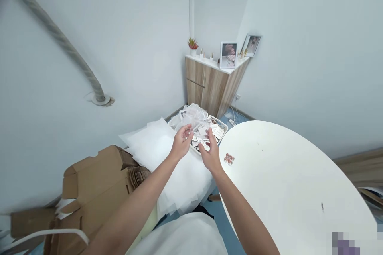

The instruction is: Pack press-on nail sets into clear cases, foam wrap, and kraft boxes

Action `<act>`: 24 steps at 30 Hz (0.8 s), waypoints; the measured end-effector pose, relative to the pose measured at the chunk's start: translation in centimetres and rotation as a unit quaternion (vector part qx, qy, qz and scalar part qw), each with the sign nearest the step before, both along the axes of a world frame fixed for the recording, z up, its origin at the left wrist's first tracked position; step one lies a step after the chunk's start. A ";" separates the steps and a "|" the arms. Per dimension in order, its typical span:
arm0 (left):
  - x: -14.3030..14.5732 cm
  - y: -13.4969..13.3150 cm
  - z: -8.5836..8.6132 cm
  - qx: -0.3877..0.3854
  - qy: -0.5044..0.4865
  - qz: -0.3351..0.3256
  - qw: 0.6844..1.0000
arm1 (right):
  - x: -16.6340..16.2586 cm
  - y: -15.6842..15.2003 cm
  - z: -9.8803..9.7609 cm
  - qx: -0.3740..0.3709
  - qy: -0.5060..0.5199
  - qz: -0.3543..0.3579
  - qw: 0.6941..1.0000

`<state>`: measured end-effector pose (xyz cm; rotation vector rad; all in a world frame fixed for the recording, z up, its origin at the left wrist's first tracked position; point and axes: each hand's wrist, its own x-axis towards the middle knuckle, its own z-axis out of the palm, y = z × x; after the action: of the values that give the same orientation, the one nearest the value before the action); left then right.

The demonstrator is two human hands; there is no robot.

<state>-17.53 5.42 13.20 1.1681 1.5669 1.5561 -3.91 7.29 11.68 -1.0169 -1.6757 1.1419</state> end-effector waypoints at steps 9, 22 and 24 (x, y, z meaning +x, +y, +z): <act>4.5 -8.5 -1.6 -0.004 -0.041 -0.081 0.996 | 6.2 -11.7 0.3 -0.060 -0.007 -0.002 0.998; 16.8 -11.0 -2.2 -0.049 -0.059 -0.251 0.965 | 17.0 -18.8 -0.4 -0.120 0.108 -0.201 0.966; 18.7 -10.7 -2.9 -0.066 -0.078 -0.284 0.953 | 18.9 -19.0 -0.9 -0.124 0.128 -0.245 0.953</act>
<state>1.20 -5.24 10.29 1.2450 1.0805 1.1125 14.97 -11.69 10.75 -1.2907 -1.0109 1.1040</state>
